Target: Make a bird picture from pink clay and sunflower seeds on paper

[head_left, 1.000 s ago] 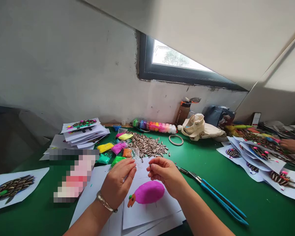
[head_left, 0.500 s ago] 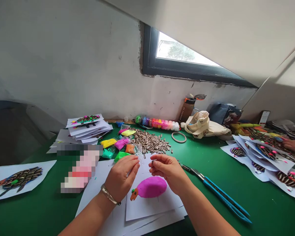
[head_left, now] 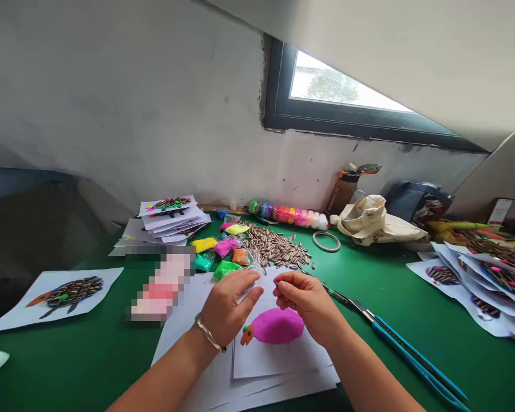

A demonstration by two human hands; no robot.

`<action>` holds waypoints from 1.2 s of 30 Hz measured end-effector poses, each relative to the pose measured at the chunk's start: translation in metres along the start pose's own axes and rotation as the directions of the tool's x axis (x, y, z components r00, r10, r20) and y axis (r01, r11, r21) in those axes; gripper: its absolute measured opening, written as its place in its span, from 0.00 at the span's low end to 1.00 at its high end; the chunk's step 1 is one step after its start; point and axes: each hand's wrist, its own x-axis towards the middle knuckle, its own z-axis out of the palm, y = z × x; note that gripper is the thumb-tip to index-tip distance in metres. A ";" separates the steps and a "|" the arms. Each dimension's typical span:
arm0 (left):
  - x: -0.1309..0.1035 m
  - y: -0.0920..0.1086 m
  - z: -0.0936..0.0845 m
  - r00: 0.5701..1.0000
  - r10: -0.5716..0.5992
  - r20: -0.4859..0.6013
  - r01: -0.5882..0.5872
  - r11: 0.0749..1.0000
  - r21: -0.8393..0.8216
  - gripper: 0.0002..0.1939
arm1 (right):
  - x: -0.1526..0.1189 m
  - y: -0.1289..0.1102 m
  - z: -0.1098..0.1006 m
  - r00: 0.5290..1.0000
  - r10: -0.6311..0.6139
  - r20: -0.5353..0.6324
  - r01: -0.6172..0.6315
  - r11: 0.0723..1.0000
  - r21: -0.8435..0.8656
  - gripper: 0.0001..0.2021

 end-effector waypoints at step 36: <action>0.010 0.024 0.002 0.674 -0.509 0.535 0.731 0.357 -0.581 0.24 | -0.012 0.002 0.017 0.850 -0.499 0.168 0.497 0.654 -0.571 0.07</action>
